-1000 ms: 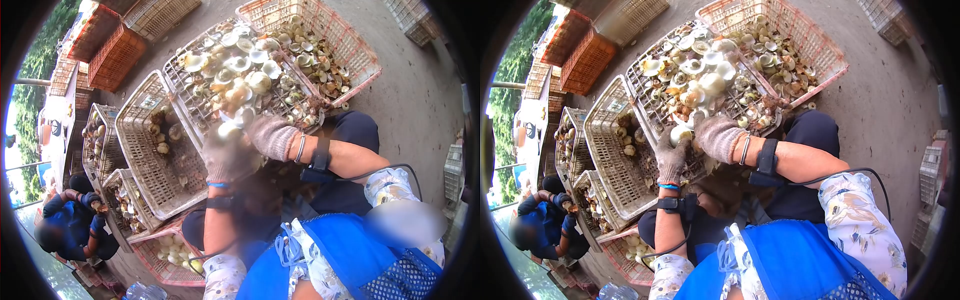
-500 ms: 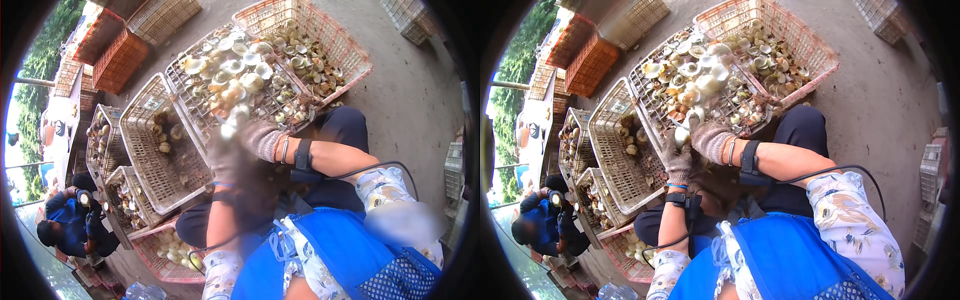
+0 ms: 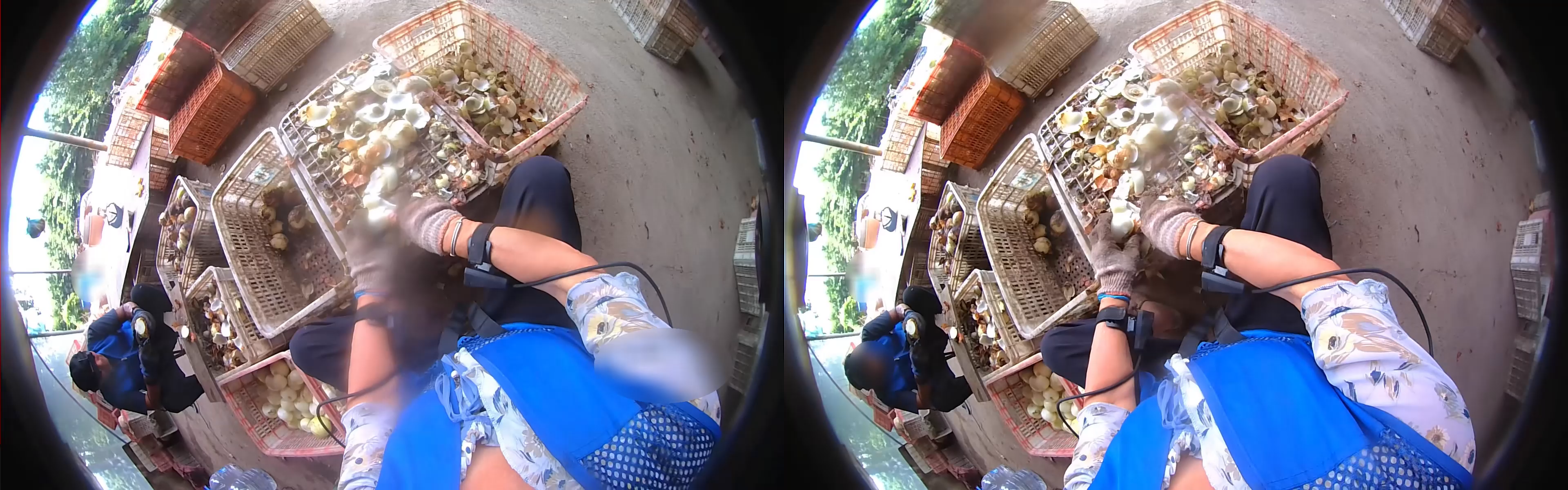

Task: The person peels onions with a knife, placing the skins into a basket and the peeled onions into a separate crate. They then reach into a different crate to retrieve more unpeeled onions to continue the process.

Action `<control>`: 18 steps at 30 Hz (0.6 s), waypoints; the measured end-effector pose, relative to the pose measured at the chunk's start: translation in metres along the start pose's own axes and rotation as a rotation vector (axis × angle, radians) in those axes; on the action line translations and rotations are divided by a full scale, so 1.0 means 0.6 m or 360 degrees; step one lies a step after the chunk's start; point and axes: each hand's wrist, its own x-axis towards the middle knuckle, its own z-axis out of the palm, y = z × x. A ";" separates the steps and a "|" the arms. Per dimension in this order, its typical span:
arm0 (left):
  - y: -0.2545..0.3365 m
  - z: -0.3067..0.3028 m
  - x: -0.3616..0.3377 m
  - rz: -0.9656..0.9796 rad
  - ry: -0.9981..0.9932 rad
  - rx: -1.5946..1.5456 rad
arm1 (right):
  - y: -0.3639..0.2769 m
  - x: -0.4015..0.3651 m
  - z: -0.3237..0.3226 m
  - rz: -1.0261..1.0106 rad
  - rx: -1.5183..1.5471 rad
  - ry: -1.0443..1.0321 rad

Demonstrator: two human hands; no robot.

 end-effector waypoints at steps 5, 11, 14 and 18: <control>0.022 -0.007 0.038 0.0058 -0.0137 0.0749 | -0.009 -0.008 -0.016 -0.0074 -0.0183 0.0045; -0.124 -0.037 0.018 -0.0765 -0.0011 -0.2769 | -0.004 -0.005 -0.005 0.0116 -0.0019 0.0133; -0.201 -0.140 -0.003 -0.0563 0.0228 -0.2917 | 0.008 -0.006 -0.020 0.0014 -0.0107 0.0065; -0.198 -0.272 -0.066 -0.0447 0.0419 -0.2932 | -0.001 -0.002 -0.047 0.0235 0.0176 -0.0010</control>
